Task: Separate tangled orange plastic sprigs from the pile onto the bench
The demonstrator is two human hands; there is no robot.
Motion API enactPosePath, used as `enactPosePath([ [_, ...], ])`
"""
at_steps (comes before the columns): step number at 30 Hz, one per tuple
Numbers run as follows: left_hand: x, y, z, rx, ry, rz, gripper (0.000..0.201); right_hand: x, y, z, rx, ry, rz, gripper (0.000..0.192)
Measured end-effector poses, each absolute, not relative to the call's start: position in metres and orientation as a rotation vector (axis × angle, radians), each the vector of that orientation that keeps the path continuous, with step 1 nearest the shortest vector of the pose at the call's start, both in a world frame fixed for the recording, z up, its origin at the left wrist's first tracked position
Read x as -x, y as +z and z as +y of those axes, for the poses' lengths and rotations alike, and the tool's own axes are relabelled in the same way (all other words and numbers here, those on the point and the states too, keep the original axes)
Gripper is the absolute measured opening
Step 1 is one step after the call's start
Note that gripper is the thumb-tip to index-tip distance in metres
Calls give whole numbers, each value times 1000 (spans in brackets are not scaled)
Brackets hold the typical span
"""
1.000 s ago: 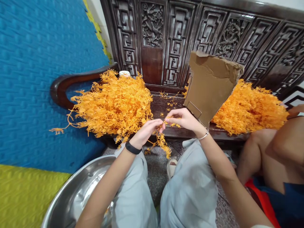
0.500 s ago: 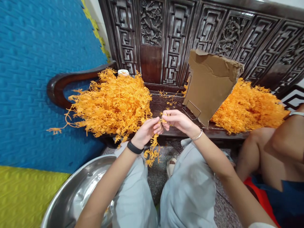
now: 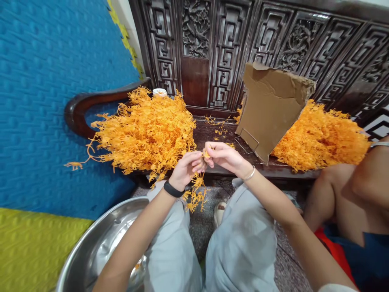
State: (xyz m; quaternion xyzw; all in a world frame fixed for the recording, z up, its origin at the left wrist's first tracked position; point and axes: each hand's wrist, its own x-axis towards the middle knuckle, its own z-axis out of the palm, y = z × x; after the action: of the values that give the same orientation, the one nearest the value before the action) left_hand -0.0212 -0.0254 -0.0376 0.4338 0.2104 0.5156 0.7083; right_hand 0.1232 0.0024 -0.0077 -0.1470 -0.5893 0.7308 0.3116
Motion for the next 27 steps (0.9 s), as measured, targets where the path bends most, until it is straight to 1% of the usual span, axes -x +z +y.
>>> enactPosePath([
  [4, 21, -36, -25, -886, 1228, 487, 45, -119, -10, 5, 355, 1915, -1539, 27],
  [7, 30, -30, -23, -732, 1412, 374, 49, -126, -3, 12, 341, 1763, -1385, 27],
  [9, 37, -26, -22, -710, 1492, 362, 48, -138, 4, 21, 446, 1576, -1299, 25],
  [12, 42, -23, -21, -730, 1477, 409, 44, -160, 9, 42, 674, 1319, -1307, 23],
  [15, 38, -25, -20, -768, 1388, 454, 40, -180, -3, 71, 814, 1185, -1362, 22],
  [17, 33, -27, -21, -801, 1341, 473, 38, -190, -19, 91, 1043, 1125, -1392, 18],
  [18, 31, -28, -22, -817, 1328, 474, 36, -193, -28, 100, 1228, 1109, -1425, 16],
  [22, 28, -30, -22, -837, 1334, 444, 27, -204, -60, 125, 1557, 1164, -1451, 15],
  [24, 28, -32, -19, -825, 1359, 453, 22, -208, -70, 131, 1713, 1190, -1473, 17],
  [27, 28, -37, -15, -808, 1391, 504, 18, -213, -80, 135, 1898, 1204, -1500, 27],
])
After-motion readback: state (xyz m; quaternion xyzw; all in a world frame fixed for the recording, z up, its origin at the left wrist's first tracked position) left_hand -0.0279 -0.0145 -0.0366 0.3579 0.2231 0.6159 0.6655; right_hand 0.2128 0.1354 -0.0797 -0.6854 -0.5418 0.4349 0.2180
